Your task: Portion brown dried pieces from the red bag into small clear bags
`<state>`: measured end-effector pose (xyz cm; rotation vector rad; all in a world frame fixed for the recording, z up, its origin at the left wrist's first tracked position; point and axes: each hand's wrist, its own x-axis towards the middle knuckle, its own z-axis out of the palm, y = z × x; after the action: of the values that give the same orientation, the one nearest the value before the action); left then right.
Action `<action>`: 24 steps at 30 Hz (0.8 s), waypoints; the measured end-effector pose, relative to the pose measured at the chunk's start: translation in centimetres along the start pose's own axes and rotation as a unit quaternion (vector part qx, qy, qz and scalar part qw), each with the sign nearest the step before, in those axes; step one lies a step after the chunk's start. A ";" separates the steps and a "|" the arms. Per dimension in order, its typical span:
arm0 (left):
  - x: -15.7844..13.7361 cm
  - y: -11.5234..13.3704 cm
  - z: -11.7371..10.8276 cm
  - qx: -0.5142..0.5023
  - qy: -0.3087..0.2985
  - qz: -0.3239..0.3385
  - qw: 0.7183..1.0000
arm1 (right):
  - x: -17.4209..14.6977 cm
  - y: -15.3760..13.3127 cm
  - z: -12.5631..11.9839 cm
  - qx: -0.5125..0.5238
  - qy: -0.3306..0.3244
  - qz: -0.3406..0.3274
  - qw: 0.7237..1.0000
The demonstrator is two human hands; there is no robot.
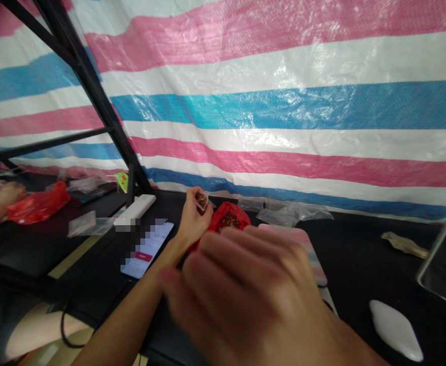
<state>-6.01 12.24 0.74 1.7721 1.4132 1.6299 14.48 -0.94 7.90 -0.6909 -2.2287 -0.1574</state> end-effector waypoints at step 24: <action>-1.4 3.8 0.1 0.077 -0.265 0.158 0.948 | 4.5 15.2 -4.0 0.285 -0.254 0.306 0.872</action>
<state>-4.05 9.47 3.00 2.3943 1.0633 1.0534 22.61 12.58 12.32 -1.1371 -2.2141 1.0673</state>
